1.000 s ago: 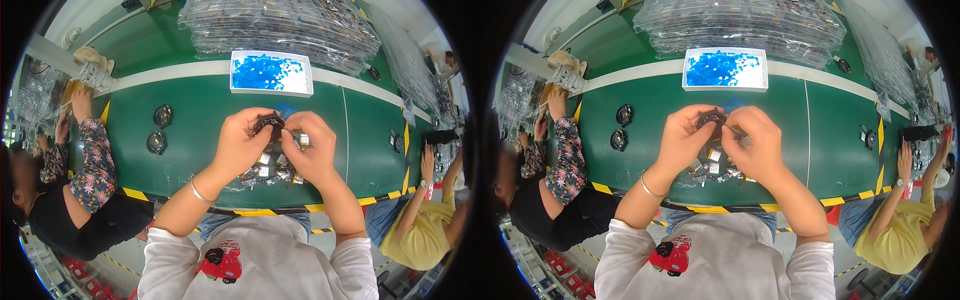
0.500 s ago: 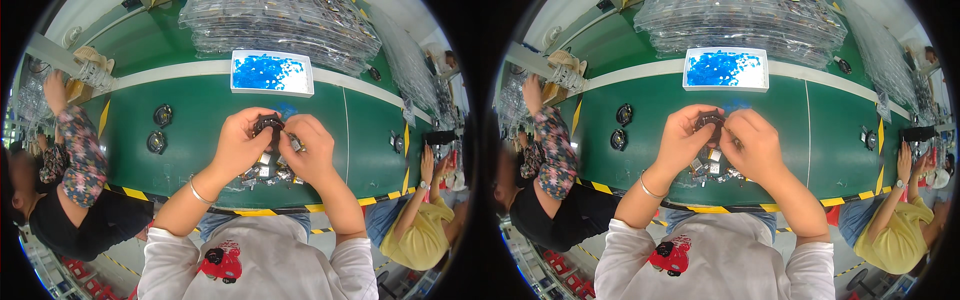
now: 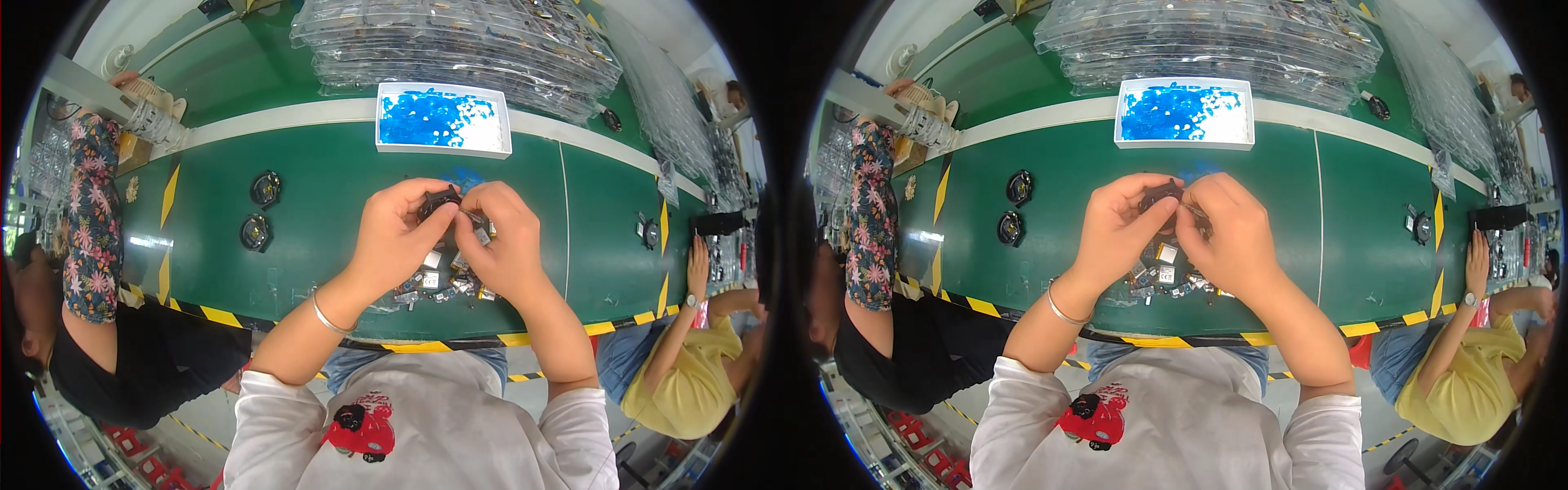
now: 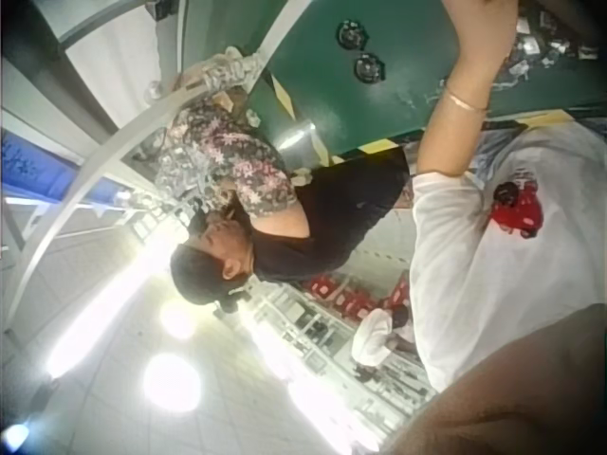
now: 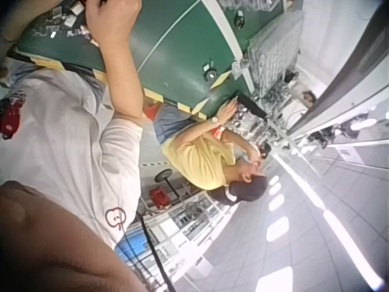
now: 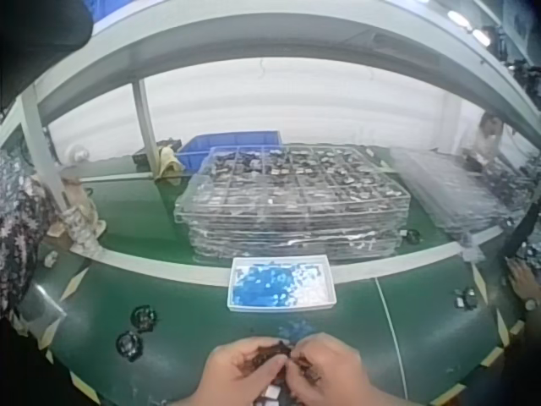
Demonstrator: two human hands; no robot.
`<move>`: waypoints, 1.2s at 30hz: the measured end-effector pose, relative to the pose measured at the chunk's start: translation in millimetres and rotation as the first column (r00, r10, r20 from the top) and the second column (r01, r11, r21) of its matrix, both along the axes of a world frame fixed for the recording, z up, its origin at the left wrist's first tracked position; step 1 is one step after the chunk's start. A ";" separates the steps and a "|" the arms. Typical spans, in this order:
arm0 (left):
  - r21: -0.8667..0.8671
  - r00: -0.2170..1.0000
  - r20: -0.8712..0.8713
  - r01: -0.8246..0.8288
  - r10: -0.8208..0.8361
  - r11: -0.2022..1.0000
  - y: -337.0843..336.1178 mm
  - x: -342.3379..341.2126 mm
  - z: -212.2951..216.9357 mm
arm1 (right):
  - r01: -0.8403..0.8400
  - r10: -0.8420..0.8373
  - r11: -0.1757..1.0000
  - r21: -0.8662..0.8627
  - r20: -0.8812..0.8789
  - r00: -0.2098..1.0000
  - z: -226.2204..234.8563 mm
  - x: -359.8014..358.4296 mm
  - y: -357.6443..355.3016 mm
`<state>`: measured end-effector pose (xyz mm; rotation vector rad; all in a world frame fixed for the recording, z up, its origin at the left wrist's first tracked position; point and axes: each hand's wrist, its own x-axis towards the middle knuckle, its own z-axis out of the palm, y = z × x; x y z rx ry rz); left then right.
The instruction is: Manually assemble small electronic components onto a circular circuit board or base plate.
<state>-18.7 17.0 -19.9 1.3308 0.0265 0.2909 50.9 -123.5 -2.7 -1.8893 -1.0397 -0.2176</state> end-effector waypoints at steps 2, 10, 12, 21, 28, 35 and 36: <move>0.015 0.999 -0.045 0.001 0.000 1.000 3.0 0.9 -0.9 | 0.001 -0.001 1.000 -0.005 -0.005 1.000 0.9 -0.5 0.5; -0.008 0.990 -0.141 -0.034 0.033 0.999 10.4 5.3 5.7 | -0.021 0.026 1.000 0.021 -0.263 0.964 0.6 -0.7 -0.2; -0.138 0.969 -0.242 0.015 -0.049 0.990 11.3 7.1 9.1 | -0.040 0.053 0.998 0.044 -0.361 0.931 2.0 3.2 -3.3; -0.178 0.976 -0.207 0.031 -0.068 0.984 9.4 5.7 4.4 | -0.115 0.198 0.978 0.172 -0.624 0.756 1.3 9.4 -10.3; -0.189 0.970 -0.230 0.036 -0.080 0.981 14.3 7.6 14.7 | -0.143 0.143 0.988 0.056 -0.669 0.729 12.9 14.6 -11.7; -0.289 0.930 -0.355 -0.014 -0.093 0.957 19.0 13.4 24.7 | -0.255 0.246 0.956 0.144 -0.866 0.435 22.4 40.6 -22.1; -0.329 0.925 -0.352 0.020 -0.143 0.944 19.5 15.1 25.3 | -0.263 0.242 0.956 0.133 -0.864 0.442 21.2 43.3 -20.9</move>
